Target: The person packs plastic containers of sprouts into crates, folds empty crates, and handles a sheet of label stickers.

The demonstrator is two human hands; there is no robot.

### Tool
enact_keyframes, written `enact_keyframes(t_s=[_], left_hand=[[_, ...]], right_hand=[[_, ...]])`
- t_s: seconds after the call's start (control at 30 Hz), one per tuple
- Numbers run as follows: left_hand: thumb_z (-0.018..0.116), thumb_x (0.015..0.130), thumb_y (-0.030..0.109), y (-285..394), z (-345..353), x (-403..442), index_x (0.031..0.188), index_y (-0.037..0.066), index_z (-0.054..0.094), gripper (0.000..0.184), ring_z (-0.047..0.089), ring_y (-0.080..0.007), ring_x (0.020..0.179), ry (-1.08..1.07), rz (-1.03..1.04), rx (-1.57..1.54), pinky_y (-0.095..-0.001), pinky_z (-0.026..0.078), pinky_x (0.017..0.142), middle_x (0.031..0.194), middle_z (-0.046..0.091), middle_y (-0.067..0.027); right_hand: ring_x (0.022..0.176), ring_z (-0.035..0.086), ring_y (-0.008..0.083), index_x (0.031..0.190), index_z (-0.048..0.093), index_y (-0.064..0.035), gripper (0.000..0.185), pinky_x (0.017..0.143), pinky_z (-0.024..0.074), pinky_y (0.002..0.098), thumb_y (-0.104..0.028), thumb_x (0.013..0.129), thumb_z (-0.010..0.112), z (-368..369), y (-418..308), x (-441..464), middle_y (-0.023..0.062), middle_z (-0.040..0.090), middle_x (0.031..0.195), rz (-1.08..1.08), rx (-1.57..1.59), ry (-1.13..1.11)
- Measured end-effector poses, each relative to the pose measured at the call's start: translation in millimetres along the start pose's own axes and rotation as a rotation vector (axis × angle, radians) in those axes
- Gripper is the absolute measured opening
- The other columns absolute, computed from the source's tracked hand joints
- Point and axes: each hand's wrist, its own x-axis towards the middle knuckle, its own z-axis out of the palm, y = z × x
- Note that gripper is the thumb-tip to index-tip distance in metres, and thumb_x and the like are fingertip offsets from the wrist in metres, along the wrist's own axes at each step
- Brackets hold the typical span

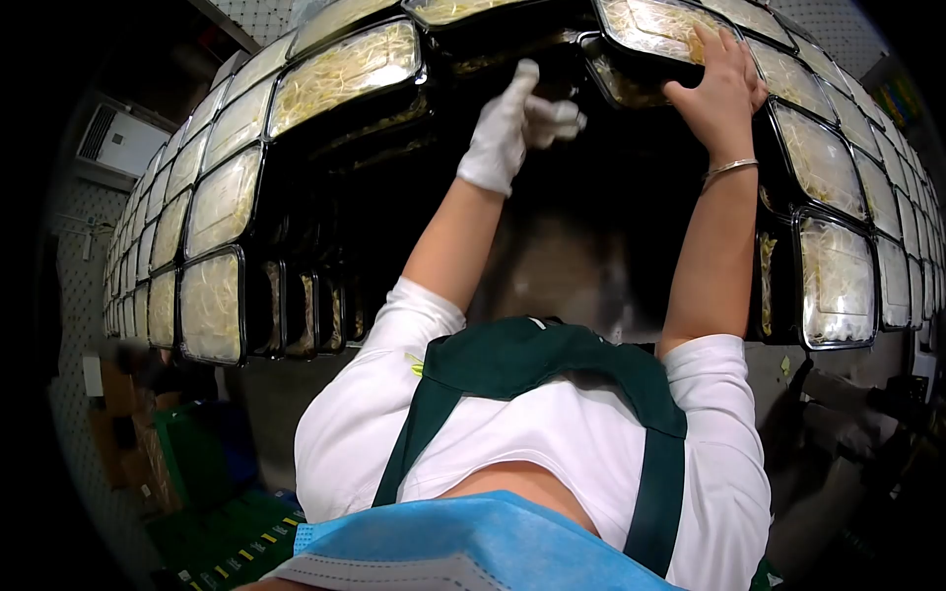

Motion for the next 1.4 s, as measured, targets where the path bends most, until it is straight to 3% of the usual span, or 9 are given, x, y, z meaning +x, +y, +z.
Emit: enact_keyframes(t_s=[0.17, 0.23, 0.33, 0.5, 0.7, 0.87, 1.13, 1.27, 1.4], left_hand=[[0.042, 0.081, 0.053, 17.1, 23.2, 40.6, 0.089, -0.003, 0.049, 0.056, 0.062, -0.0253, 0.058, 0.26, 0.048, -0.472, -0.0236, 0.044, 0.038, 0.073, 0.062, -0.0159], [0.04, 0.087, 0.033, 17.8, 16.6, 45.0, 0.097, -0.002, 0.044, 0.037, 0.061, -0.0223, 0.055, 0.289, 0.121, -0.469, -0.0254, 0.044, 0.038, 0.072, 0.062, -0.0164], [0.04, 0.085, 0.023, 25.2, 15.3, 34.3, 0.097, -0.001, 0.043, 0.027, 0.06, -0.0212, 0.049, 0.371, 0.134, -0.344, -0.0244, 0.042, 0.04, 0.069, 0.062, -0.0187], [0.041, 0.081, 0.021, 27.7, 11.9, 21.5, 0.088, 0.002, 0.043, 0.02, 0.051, -0.0149, 0.038, 0.389, 0.154, -0.306, -0.0208, 0.03, 0.036, 0.065, 0.061, -0.0205], [0.038, 0.077, 0.017, 26.3, 5.3, 16.9, 0.091, 0.006, 0.041, 0.017, 0.042, -0.0167, 0.032, 0.341, 0.16, -0.301, -0.0215, 0.026, 0.032, 0.066, 0.059, -0.0261], [0.039, 0.077, 0.015, 28.7, 5.5, 14.6, 0.088, 0.005, 0.041, 0.015, 0.054, -0.0269, 0.041, 0.36, 0.161, -0.326, -0.0231, 0.029, 0.03, 0.05, 0.054, -0.0164], [0.046, 0.075, 0.016, 24.7, 11.9, 10.7, 0.086, 0.009, 0.042, 0.014, 0.051, -0.0233, 0.038, 0.441, 0.136, -0.485, -0.0238, 0.027, 0.03, 0.044, 0.047, -0.0081], [0.03, 0.087, 0.047, 12.9, 16.7, 4.8, 0.058, 0.002, 0.055, 0.059, 0.045, -0.0139, 0.034, 0.229, 0.165, -0.166, -0.021, 0.026, 0.033, 0.057, 0.06, -0.015], [0.05, 0.081, 0.044, -8.8, 71.4, -20.1, 0.059, 0.004, 0.055, 0.046, 0.051, -0.0126, 0.041, -0.009, 0.015, 0.18, -0.0193, 0.036, 0.04, 0.056, 0.06, -0.0101]], right_hand=[[0.124, 0.022, 0.029, 0.12, 0.044, -0.0188, 0.067, 0.097, 0.0131, 0.046, -0.029, 0.056, 0.064, -5.5, -0.1, -4.7, 0.0107, 0.032, 0.131, -0.012, -0.024, -0.025], [0.125, 0.019, 0.0302, 0.122, 0.04, -0.0196, 0.074, 0.097, 0.012, 0.0474, -0.033, 0.054, 0.067, -12.0, -2.8, -8.5, 0.0109, 0.028, 0.133, -0.056, 0.012, -0.028], [0.127, 0.009, 0.0316, 0.129, 0.028, -0.022, 0.098, 0.096, 0.012, 0.0489, -0.042, 0.045, 0.075, -25.1, -13.0, -18.7, 0.0107, 0.016, 0.138, -0.072, -0.01, -0.118], [0.126, 0.015, 0.0296, 0.132, 0.019, -0.0205, 0.109, 0.095, 0.0145, 0.0522, -0.035, 0.042, 0.08, -36.3, -24.4, -24.5, 0.0117, 0.02, 0.136, 0.003, -0.052, -0.113], [0.124, 0.022, 0.0297, 0.128, 0.027, -0.0189, 0.097, 0.097, 0.017, 0.0463, -0.034, 0.047, 0.078, -20.2, 7.3, -18.8, 0.0118, 0.03, 0.131, -0.031, -0.024, -0.027], [0.121, 0.027, 0.0289, 0.12, 0.039, -0.0165, 0.074, 0.096, 0.0191, 0.0423, -0.035, 0.057, 0.073, -21.0, 3.0, -18.7, 0.0109, 0.037, 0.127, 0.004, -0.153, -0.055], [0.121, 0.029, 0.0254, 0.116, 0.041, -0.0134, 0.047, 0.095, 0.0179, 0.0426, -0.018, 0.072, 0.055, -1.4, -6.9, -16.4, 0.0082, 0.04, 0.126, 0.159, -0.343, 0.01], [0.12, 0.032, 0.023, 0.115, 0.041, -0.0122, 0.046, 0.095, 0.017, 0.0432, -0.019, 0.072, 0.054, -1.8, -7.9, -17.5, 0.0074, 0.041, 0.125, 0.156, -0.333, 0.03], [0.114, 0.039, 0.0206, 0.121, 0.038, -0.0201, 0.05, 0.091, 0.0246, 0.0453, -0.02, 0.073, 0.052, -4.9, -3.8, -14.5, 0.0043, 0.045, 0.121, 0.111, -0.392, 0.019]])
